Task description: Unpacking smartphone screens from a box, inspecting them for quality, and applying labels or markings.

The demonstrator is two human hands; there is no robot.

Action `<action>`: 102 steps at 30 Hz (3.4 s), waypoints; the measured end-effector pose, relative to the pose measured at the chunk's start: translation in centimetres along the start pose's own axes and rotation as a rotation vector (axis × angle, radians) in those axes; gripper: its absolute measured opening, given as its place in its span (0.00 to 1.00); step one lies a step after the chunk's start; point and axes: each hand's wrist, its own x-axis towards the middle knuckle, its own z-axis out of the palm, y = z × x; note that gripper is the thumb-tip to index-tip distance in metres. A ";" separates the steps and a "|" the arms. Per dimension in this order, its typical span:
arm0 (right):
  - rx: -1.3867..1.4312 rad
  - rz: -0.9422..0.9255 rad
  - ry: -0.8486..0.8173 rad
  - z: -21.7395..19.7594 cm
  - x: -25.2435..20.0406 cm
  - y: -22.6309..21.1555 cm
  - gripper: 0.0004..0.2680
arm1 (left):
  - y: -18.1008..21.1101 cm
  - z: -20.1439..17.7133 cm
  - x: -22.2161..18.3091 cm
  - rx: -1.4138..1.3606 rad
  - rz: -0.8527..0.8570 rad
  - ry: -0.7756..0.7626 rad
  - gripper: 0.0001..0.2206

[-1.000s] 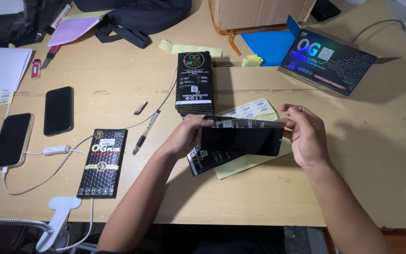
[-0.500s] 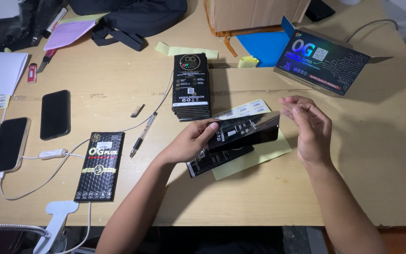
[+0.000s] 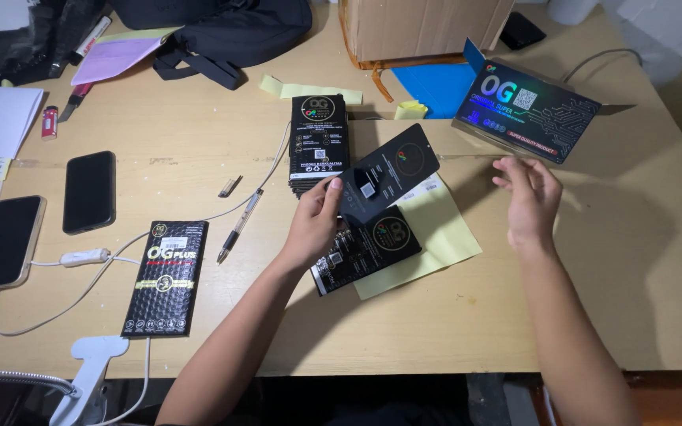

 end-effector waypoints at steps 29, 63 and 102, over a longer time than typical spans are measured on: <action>-0.767 -0.559 -0.425 0.0 -0.1 -1.7 0.19 | -0.3 2.2 -1.9 -0.153 0.022 -0.228 0.22; 0.194 -0.040 -0.641 2.0 -4.1 -4.1 0.06 | 0.5 2.5 -2.9 -0.007 0.138 -0.504 0.11; -1.060 -0.419 -0.619 3.4 -3.9 0.8 0.17 | 3.3 3.6 -2.6 0.222 -0.163 0.018 0.21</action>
